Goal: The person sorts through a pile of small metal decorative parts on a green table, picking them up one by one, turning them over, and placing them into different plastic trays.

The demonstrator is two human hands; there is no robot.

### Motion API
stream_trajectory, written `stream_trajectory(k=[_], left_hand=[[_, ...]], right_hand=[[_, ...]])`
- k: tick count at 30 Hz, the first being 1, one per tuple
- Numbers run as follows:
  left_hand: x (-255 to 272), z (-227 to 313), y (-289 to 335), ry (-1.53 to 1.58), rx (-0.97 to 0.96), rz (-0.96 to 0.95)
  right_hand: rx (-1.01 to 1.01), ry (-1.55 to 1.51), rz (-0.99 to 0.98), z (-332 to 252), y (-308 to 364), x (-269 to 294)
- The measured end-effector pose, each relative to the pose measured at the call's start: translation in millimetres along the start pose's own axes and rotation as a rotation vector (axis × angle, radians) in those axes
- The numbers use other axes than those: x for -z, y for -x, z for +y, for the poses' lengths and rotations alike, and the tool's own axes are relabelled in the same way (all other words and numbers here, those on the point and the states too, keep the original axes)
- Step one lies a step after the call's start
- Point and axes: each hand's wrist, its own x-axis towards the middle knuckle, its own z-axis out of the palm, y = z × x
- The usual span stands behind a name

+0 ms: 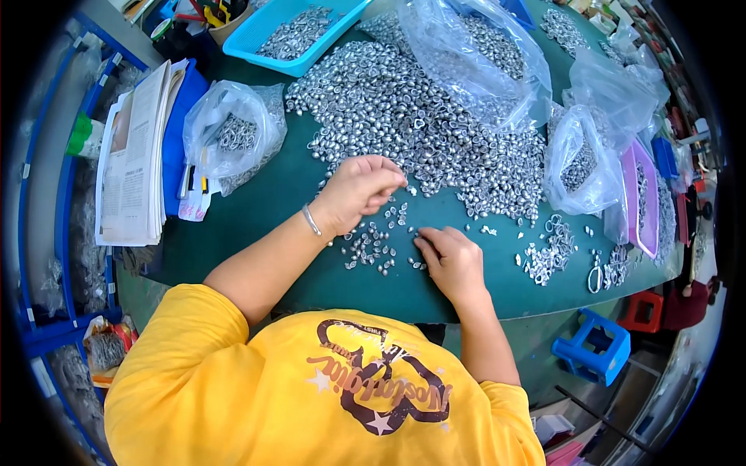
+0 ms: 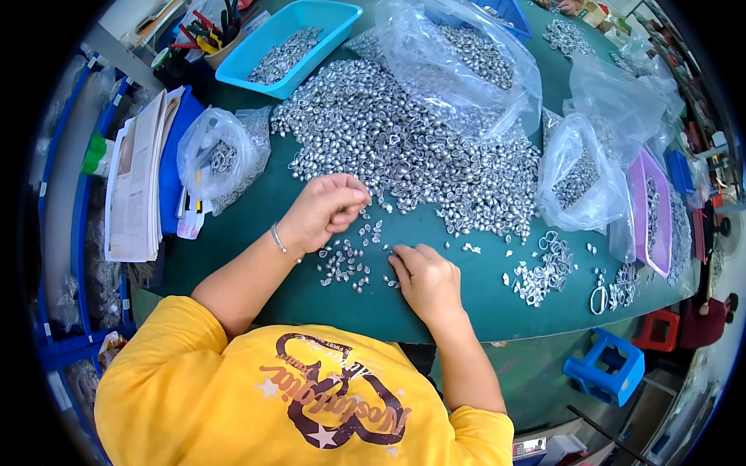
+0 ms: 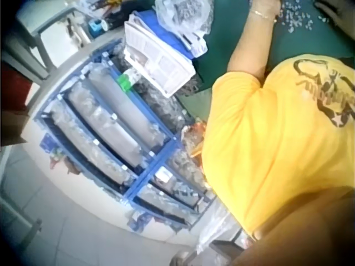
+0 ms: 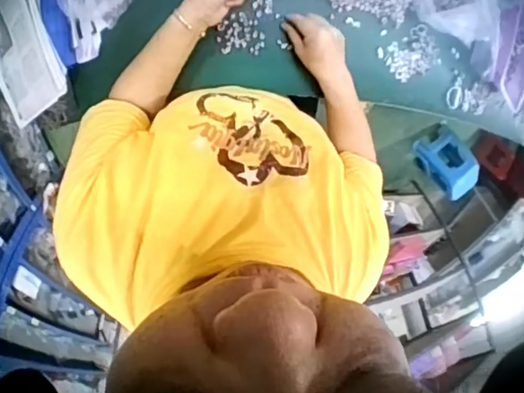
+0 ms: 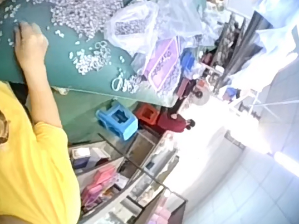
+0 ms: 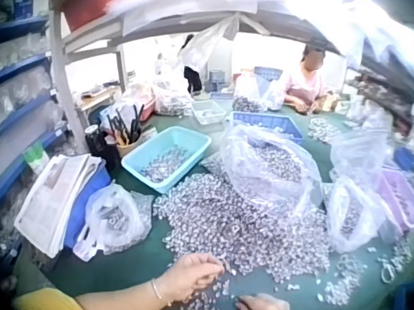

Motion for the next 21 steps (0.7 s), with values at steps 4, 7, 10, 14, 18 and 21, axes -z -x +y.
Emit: stream_trajectory(k=[4, 7, 10, 14, 18, 21], left_hand=[[-4.2, 0.8, 14.4, -0.797, -0.303, 0.096], [-0.1, -8.4, 18.0, -1.205, -0.633, -0.015], [-5.0, -22.7, 18.2, -1.393, -0.698, -0.044], [-2.4, -32.7, 13.4, -1.405, -0.727, -0.034], [-5.0, -19.8, 17.6, -0.679, -0.236, 0.029], [17.1, 0.4, 24.6, 0.266, 0.005, -0.023]], right_hand=[[-0.305, -0.607, -0.012, 5.5, -1.6, -1.0], [-0.599, -1.512, -0.196, 22.9, -9.5, 25.3], [-0.399, -0.716, -0.09, 0.4, -11.9, 11.7], [0.046, -0.015, -0.046, -5.9, -13.9, -5.2], [-0.244, -0.492, -0.038, 4.2, -15.5, -5.3], [-0.448, -0.703, -0.053, 7.5, -19.2, 1.4]])
